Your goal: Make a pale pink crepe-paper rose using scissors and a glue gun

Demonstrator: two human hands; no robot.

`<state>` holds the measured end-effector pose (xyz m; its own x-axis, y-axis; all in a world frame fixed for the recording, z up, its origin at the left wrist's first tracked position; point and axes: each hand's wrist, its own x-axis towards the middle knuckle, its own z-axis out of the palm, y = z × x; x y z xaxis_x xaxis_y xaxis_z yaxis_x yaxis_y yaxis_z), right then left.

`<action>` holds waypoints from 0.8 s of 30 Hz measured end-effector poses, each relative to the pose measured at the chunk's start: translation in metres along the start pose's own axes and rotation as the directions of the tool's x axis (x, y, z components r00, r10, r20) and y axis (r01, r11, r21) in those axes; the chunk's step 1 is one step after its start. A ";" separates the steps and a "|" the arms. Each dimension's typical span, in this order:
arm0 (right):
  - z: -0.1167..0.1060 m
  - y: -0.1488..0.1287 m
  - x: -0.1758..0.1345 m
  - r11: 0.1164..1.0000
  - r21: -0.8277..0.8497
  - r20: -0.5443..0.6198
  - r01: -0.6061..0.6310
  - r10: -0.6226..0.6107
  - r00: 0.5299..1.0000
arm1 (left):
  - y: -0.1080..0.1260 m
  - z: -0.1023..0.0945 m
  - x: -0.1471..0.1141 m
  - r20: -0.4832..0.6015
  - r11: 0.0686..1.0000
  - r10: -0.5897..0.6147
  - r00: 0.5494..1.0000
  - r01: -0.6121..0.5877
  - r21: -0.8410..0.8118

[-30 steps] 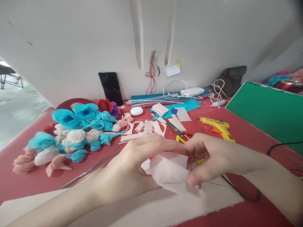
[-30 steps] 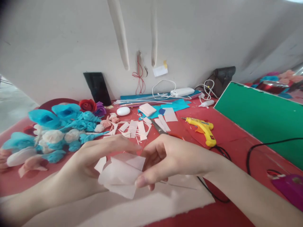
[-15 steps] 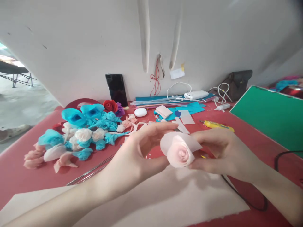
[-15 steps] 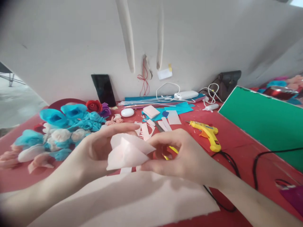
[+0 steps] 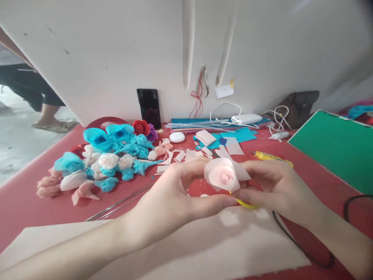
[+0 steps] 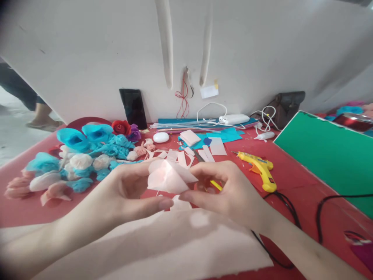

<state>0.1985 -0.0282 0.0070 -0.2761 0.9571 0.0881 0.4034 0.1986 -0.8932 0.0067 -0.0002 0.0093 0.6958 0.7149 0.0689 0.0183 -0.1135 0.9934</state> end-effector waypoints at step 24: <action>0.000 -0.005 0.001 0.986 -0.155 0.031 -0.056 0.061 0.998 | 0.000 0.001 0.006 -0.141 0.990 -0.091 0.986 0.106 0.098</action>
<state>0.1965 -0.0286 0.0111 -0.2779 0.9604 0.0193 0.5482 0.1750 -0.8178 0.0117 0.0035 0.0100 0.5829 0.8125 -0.0099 0.1617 -0.1040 0.9813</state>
